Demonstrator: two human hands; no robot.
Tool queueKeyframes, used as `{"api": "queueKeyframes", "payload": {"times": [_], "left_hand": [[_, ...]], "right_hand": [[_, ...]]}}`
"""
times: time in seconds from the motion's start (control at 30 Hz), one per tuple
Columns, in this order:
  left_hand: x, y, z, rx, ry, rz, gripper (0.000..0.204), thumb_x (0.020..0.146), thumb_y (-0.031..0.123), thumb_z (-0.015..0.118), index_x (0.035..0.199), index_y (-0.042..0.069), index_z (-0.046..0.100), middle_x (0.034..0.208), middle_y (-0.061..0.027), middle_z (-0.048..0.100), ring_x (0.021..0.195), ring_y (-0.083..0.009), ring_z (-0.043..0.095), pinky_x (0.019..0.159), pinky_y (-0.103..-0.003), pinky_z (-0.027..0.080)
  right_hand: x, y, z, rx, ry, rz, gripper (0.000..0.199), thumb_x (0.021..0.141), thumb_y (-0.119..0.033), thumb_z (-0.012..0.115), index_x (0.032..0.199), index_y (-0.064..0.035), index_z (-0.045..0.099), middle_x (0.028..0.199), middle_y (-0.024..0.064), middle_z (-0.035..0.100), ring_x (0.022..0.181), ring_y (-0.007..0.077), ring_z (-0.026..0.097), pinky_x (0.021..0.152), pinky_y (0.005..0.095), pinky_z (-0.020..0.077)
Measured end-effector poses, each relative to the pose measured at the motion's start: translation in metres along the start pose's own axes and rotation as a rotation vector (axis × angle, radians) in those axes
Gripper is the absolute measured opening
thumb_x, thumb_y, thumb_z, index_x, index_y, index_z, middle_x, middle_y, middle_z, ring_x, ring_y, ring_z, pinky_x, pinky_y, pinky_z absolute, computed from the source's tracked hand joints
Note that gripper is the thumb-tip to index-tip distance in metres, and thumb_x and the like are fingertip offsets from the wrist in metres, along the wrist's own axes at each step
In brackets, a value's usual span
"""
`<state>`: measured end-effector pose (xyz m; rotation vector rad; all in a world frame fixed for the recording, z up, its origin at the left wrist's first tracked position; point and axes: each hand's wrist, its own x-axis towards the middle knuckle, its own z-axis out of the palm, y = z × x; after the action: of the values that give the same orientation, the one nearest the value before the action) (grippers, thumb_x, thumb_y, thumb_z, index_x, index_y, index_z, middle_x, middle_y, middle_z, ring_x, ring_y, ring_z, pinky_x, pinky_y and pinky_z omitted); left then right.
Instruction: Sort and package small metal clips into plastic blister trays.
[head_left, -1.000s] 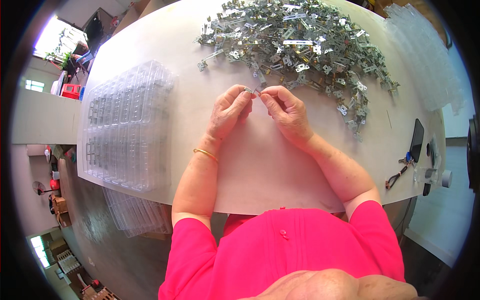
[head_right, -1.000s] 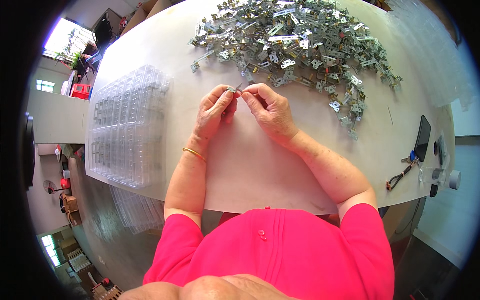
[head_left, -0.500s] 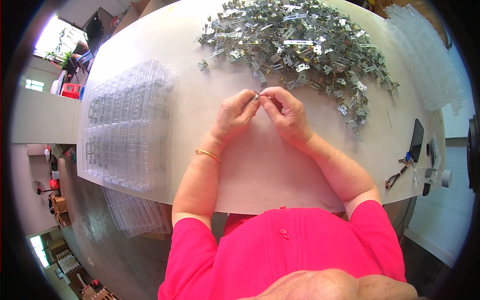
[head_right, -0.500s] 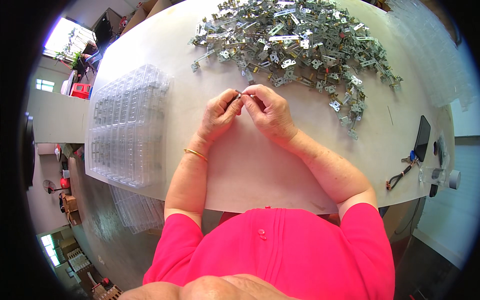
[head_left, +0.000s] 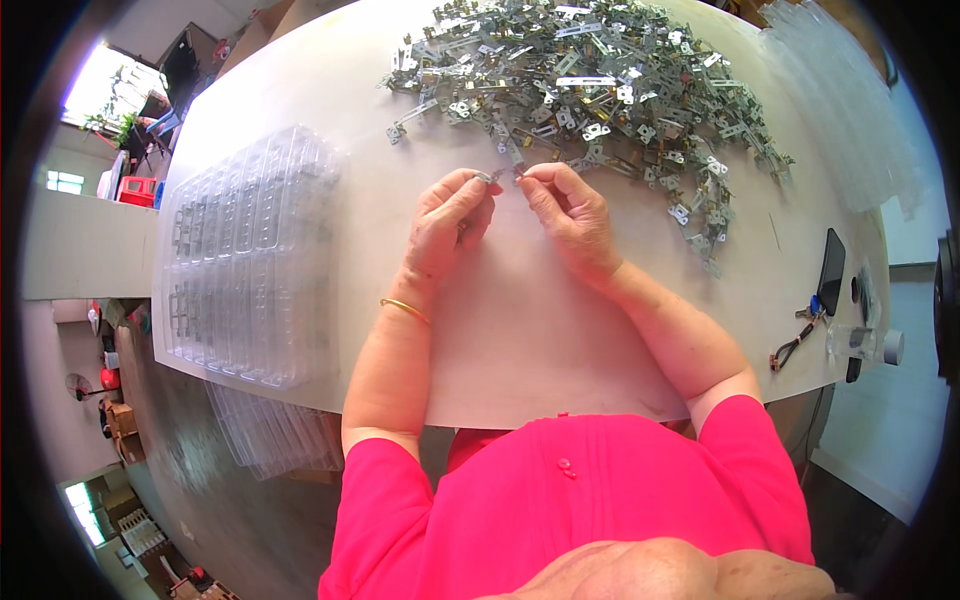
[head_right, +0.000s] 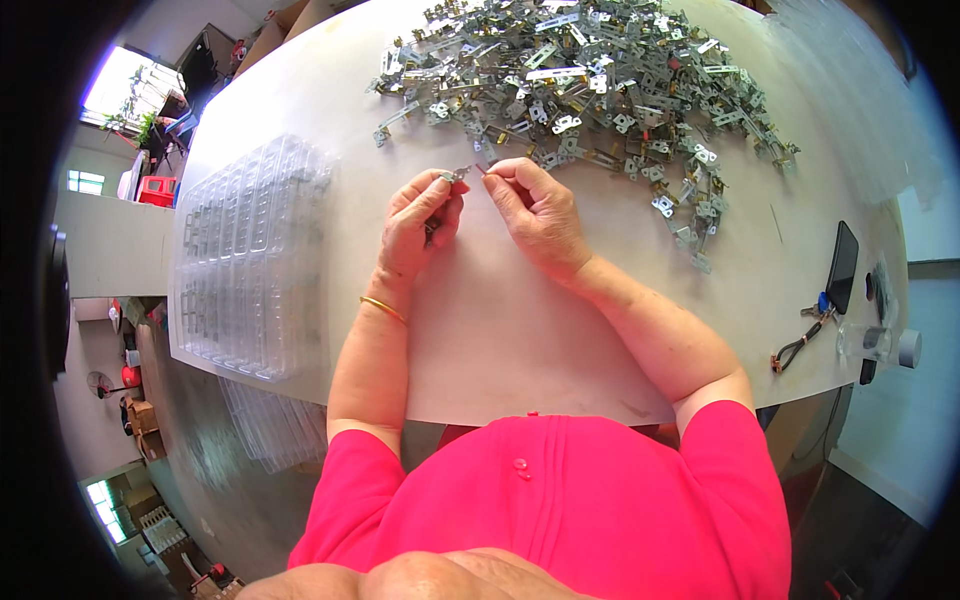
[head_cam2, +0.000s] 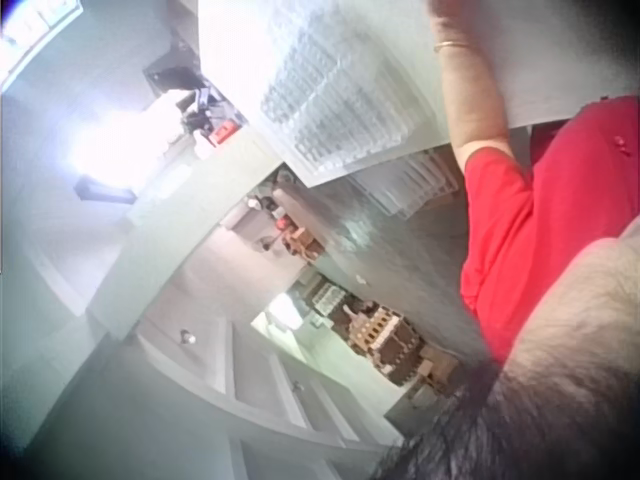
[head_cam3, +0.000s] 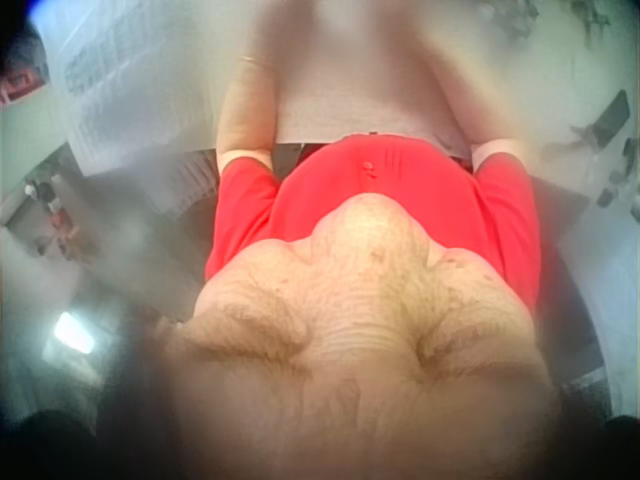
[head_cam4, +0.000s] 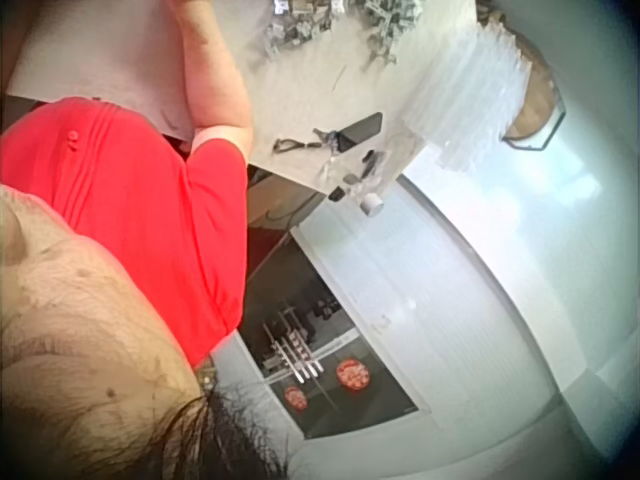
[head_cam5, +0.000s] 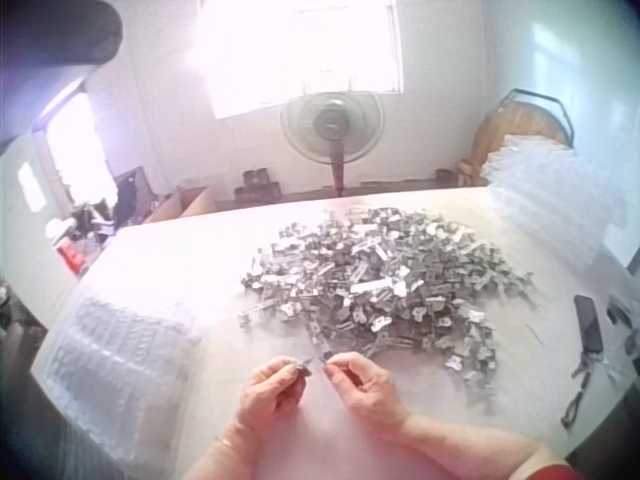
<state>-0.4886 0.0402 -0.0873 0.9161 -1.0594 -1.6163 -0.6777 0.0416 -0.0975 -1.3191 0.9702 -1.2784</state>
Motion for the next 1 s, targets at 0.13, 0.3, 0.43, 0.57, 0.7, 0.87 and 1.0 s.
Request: {"api": "queueKeyframes", "payload": {"times": [0.13, 0.3, 0.43, 0.57, 0.7, 0.87, 1.0], "left_hand": [[0.000, 0.000, 0.002, -0.043, 0.026, -0.030, 0.026, 0.102, 0.024, 0.052, 0.098, 0.000, 0.062, 0.061, 0.0046, 0.049, 0.047, -0.0033, 0.035, 0.044, -0.020, 0.024], [-0.001, 0.000, 0.003, 0.007, 0.019, -0.028, 0.027, 0.101, 0.025, 0.053, 0.099, 0.000, 0.063, 0.062, 0.0045, 0.049, 0.047, -0.0032, 0.036, 0.044, -0.020, 0.024], [-0.001, 0.003, 0.005, 0.020, 0.021, -0.034, 0.026, 0.101, 0.025, 0.054, 0.099, 0.001, 0.063, 0.063, 0.0043, 0.050, 0.048, -0.0033, 0.037, 0.045, -0.020, 0.026], [-0.002, 0.003, 0.002, 0.126, -0.008, 0.015, 0.023, 0.100, 0.022, 0.055, 0.098, 0.001, 0.065, 0.066, 0.0037, 0.052, 0.053, -0.0033, 0.040, 0.049, -0.019, 0.030], [-0.003, -0.002, 0.005, 0.361, -0.022, 0.059, 0.021, 0.100, 0.023, 0.057, 0.100, 0.003, 0.064, 0.070, 0.0027, 0.055, 0.055, -0.0024, 0.041, 0.049, -0.018, 0.032], [-0.004, -0.010, 0.008, 0.530, 0.003, 0.190, 0.015, 0.098, 0.016, 0.060, 0.098, 0.001, 0.064, 0.074, 0.0034, 0.056, 0.061, -0.0019, 0.045, 0.052, -0.019, 0.035], [-0.005, -0.013, 0.008, 0.600, -0.024, 0.247, 0.009, 0.094, 0.009, 0.064, 0.094, 0.000, 0.064, 0.072, 0.0071, 0.052, 0.062, -0.0011, 0.042, 0.053, -0.020, 0.033]], "right_hand": [[-0.001, -0.002, 0.000, -0.082, -0.037, -0.029, 0.007, 0.096, -0.011, 0.066, 0.099, -0.0051, 0.065, 0.074, -0.0061, 0.056, 0.067, 0.0021, 0.047, 0.058, 0.0207, 0.0403], [-0.001, -0.002, 0.000, -0.111, -0.048, -0.016, 0.008, 0.095, -0.012, 0.066, 0.100, -0.0051, 0.066, 0.077, -0.0040, 0.060, 0.069, 0.0031, 0.050, 0.060, 0.0215, 0.0430], [0.000, 0.000, -0.001, -0.159, -0.024, -0.025, 0.009, 0.094, -0.011, 0.067, 0.099, -0.0040, 0.066, 0.080, -0.0013, 0.062, 0.070, 0.0048, 0.053, 0.062, 0.0229, 0.0451], [0.002, 0.001, -0.002, -0.200, -0.010, -0.062, 0.008, 0.093, -0.010, 0.068, 0.097, -0.0032, 0.067, 0.082, -0.0001, 0.062, 0.071, 0.0057, 0.054, 0.062, 0.0234, 0.0458], [0.003, 0.001, -0.002, -0.250, -0.039, -0.106, 0.008, 0.094, -0.007, 0.065, 0.101, -0.0036, 0.065, 0.083, 0.0001, 0.062, 0.071, 0.0066, 0.054, 0.063, 0.0237, 0.0465], [0.001, -0.004, -0.001, 0.050, -0.102, 0.109, 0.016, 0.097, -0.004, 0.053, 0.111, -0.0034, 0.062, 0.087, 0.0016, 0.063, 0.074, 0.0076, 0.057, 0.067, 0.0236, 0.0489], [0.004, -0.005, -0.007, 0.131, -0.156, 0.165, 0.016, 0.097, -0.006, 0.053, 0.110, -0.0028, 0.062, 0.091, 0.0027, 0.065, 0.079, 0.0073, 0.059, 0.071, 0.0235, 0.0501]]}}
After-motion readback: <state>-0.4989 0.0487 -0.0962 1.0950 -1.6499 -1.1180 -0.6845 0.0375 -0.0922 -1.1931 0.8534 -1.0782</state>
